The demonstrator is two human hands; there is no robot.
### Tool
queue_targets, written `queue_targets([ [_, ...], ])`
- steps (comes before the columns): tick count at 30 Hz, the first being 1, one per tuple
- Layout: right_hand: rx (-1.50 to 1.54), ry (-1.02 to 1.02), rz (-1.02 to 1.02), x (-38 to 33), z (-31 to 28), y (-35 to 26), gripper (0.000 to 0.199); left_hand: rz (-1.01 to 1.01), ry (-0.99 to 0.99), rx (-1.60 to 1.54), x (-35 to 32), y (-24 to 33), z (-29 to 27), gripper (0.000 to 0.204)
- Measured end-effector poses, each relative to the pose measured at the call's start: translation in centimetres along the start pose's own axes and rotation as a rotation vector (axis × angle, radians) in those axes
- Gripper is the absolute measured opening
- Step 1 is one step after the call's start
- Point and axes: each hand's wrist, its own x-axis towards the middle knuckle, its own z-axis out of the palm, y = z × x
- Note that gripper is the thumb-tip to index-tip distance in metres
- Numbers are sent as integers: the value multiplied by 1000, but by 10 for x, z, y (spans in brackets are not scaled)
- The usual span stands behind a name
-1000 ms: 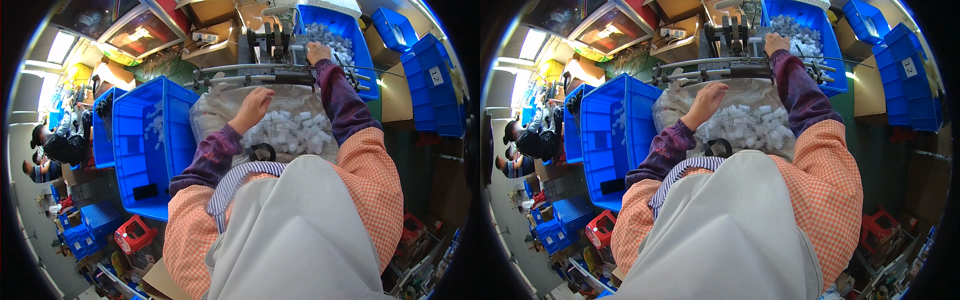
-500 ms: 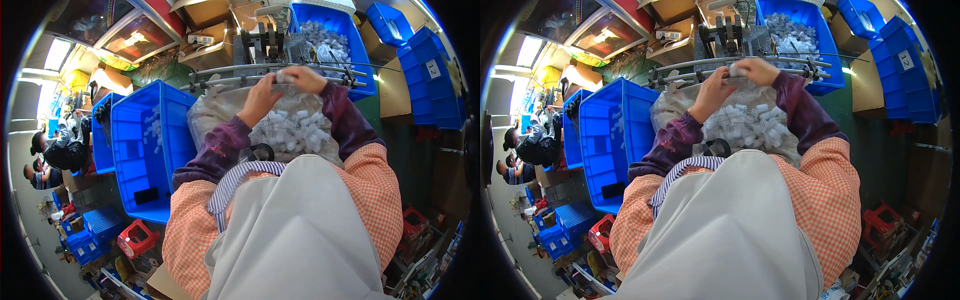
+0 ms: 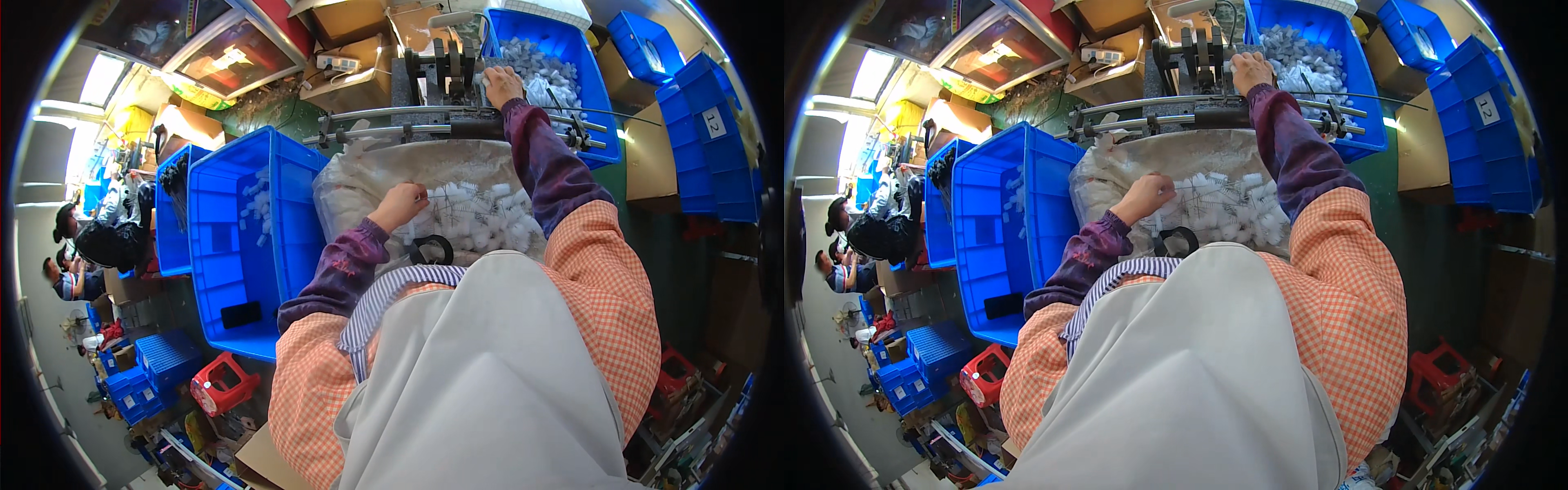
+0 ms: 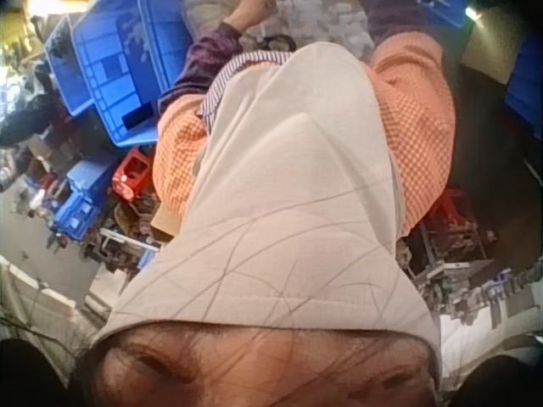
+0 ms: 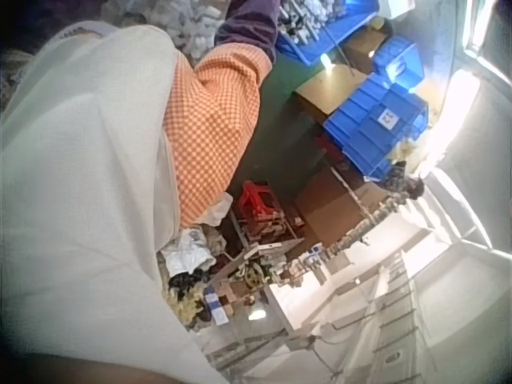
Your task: The person sorts small white cylindrical components from a large sack into a blue plastic bin. They pick up handfuls of the items, briefly inspect or separate them, and place them into the bin. The process is repetitive and involves handling the components one by one or in small groups.
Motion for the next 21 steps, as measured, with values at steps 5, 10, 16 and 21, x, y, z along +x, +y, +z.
queue_targets([
  [5, 64, -138, 74, 3, -6, -1, 21, 38, -3, 54, 1, 4, -5, 18],
  [10, -84, -207, 267, 3, -16, -1, 27, 51, 31, 147, -3, 19, -16, 19],
  [16, -124, -130, 195, -19, -34, -10, 31, 164, 105, 113, -1, 18, -22, 16],
  [21, -95, -96, 193, -17, -17, -32, 30, 133, 157, 180, 3, 37, -49, 18],
])
